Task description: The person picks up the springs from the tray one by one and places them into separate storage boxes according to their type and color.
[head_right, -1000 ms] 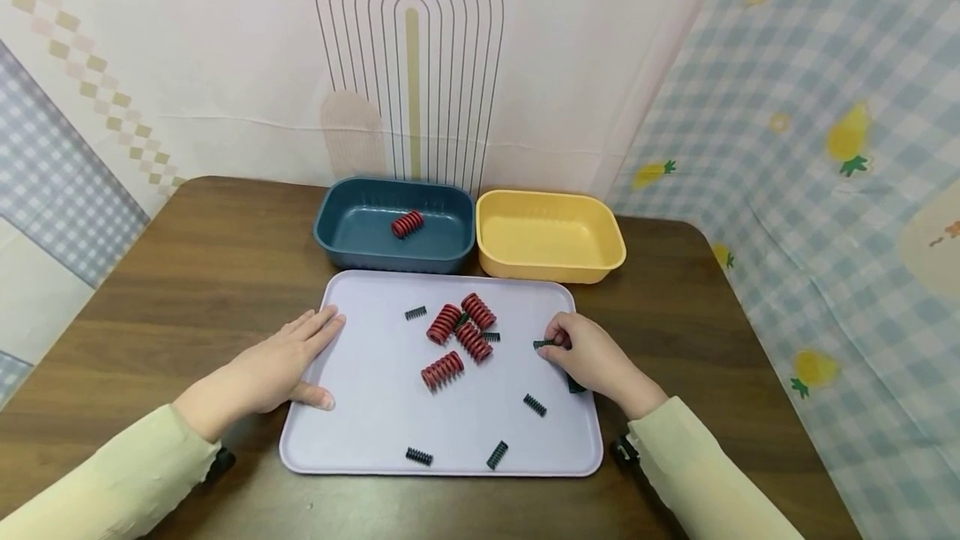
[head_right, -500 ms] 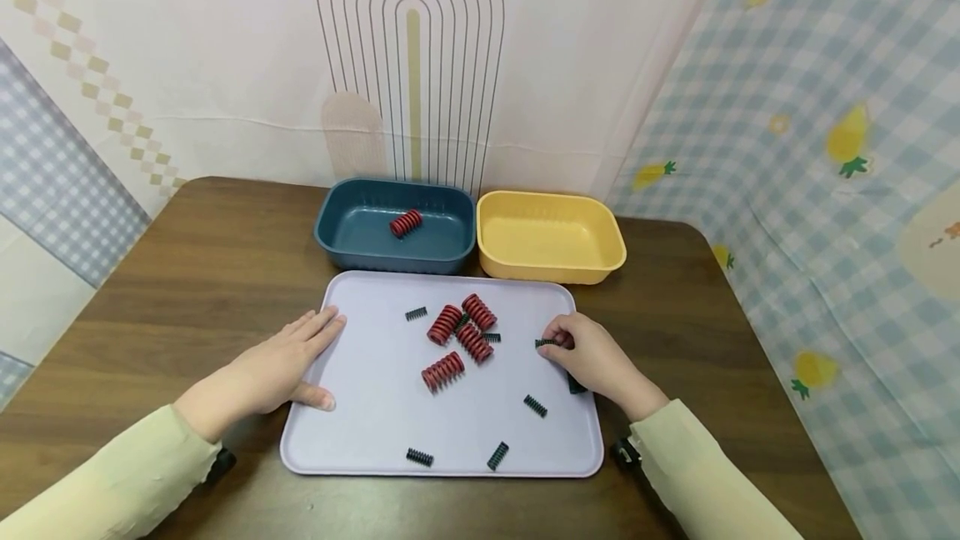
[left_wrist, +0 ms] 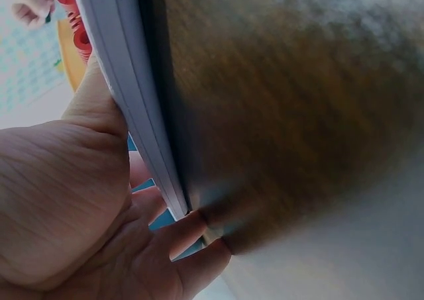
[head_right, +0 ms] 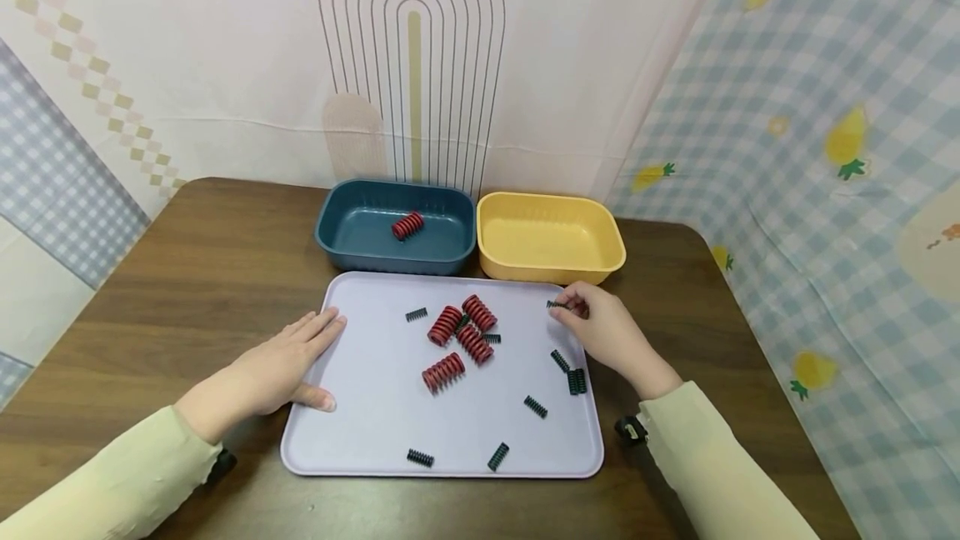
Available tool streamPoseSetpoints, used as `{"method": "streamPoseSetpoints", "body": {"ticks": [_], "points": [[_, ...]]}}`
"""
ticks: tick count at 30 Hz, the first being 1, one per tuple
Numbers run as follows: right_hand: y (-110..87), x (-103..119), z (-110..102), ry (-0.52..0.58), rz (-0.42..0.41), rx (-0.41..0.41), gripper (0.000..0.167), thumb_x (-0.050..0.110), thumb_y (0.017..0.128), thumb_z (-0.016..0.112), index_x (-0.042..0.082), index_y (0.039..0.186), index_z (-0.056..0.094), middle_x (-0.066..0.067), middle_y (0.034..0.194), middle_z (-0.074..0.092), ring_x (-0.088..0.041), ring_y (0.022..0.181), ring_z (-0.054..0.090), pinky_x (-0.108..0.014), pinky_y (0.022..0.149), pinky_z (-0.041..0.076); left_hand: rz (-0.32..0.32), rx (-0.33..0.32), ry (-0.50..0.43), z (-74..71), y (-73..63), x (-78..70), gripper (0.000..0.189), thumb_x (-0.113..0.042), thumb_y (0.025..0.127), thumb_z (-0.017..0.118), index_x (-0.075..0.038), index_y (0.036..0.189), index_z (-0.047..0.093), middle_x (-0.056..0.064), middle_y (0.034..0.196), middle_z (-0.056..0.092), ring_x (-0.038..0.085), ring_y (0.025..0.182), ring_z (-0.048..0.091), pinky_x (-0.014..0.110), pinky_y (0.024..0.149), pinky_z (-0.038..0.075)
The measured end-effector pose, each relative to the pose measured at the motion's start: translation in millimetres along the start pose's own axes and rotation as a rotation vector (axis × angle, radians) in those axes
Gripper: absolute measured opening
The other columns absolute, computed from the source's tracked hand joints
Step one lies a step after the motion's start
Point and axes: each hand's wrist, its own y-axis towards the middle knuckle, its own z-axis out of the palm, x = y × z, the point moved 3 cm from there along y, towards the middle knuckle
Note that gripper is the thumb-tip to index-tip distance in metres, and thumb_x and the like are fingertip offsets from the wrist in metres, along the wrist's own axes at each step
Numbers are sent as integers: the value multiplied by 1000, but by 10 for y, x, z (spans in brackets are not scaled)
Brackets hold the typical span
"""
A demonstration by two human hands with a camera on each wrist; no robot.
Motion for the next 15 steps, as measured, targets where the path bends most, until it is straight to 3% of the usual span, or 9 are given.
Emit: {"method": "streamPoseSetpoints", "body": {"ticks": [8,15], "points": [[198,2,-170,19,-36,-161,24,34,94,64,10,95,63,-4,81,60,-21,72,51,-27,58,44,-3,3,2,1,15,-6,107,-53,72,78,2,150,30,23,156,20,45,141,19,59,109,24],[356,-47,-181,69,26,-258,31,38,94,62,8,101,64,-7,89,60,-21,79,52,-26,64,46,-3,8,3,7,4,-11,106,-52,72,78,2,150,30,24,156,21,45,141,19,59,109,24]]}}
